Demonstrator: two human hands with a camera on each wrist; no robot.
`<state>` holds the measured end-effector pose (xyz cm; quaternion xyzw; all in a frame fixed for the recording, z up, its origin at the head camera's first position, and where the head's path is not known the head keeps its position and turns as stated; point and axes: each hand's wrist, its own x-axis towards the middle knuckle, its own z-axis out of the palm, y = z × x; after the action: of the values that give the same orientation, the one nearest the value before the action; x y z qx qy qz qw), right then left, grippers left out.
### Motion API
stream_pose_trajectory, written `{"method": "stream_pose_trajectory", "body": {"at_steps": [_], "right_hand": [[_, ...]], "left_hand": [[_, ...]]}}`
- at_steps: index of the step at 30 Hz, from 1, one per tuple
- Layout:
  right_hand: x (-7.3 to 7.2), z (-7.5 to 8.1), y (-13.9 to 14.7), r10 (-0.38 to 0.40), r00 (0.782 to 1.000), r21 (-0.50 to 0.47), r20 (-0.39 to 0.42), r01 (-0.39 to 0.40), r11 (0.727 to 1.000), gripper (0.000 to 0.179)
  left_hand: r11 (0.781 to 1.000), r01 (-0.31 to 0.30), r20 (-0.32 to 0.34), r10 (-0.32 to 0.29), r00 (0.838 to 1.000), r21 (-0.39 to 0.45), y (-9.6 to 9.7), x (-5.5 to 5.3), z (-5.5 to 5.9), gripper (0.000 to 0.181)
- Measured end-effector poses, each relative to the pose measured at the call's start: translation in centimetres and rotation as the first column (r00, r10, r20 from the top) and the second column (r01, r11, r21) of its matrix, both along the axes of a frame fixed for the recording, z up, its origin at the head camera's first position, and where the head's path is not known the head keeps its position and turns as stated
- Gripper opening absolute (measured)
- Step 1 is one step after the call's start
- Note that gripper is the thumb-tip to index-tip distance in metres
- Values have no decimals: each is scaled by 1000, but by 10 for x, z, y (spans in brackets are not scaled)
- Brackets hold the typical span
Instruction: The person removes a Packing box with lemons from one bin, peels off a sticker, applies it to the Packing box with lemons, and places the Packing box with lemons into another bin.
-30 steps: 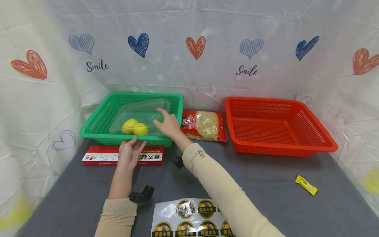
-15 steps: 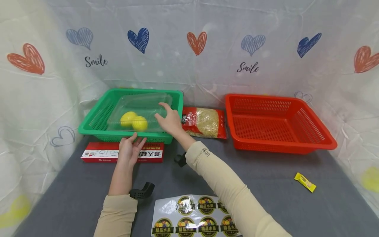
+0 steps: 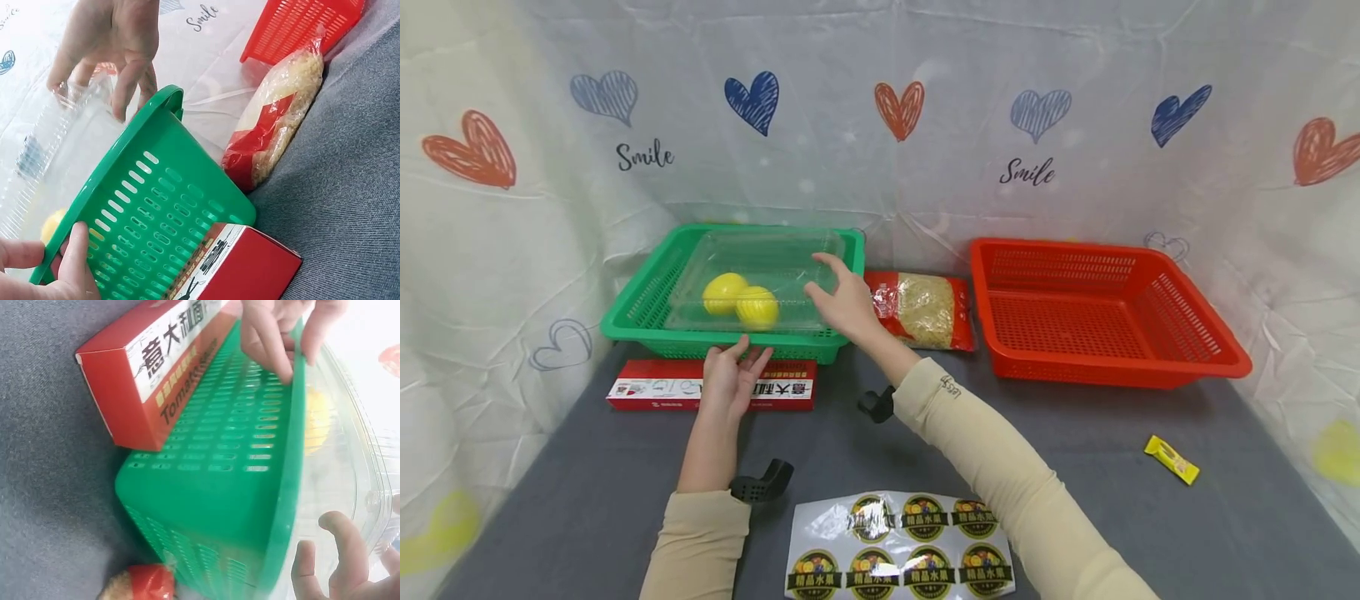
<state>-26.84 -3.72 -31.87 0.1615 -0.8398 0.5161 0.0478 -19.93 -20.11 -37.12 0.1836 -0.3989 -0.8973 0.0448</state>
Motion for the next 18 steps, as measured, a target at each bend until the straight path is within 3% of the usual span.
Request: {"method": "stream_pose_trajectory", "body": {"at_steps": [12, 18], "right_hand": [[8, 14, 16, 30, 998, -52, 51, -27, 998, 47], [12, 19, 25, 15, 998, -85, 61, -10, 996, 47]], "left_hand": [[1000, 9, 17, -9, 1000, 0, -1, 2, 3, 25], [1000, 21, 9, -21, 1000, 5, -3, 2, 3, 36]]}}
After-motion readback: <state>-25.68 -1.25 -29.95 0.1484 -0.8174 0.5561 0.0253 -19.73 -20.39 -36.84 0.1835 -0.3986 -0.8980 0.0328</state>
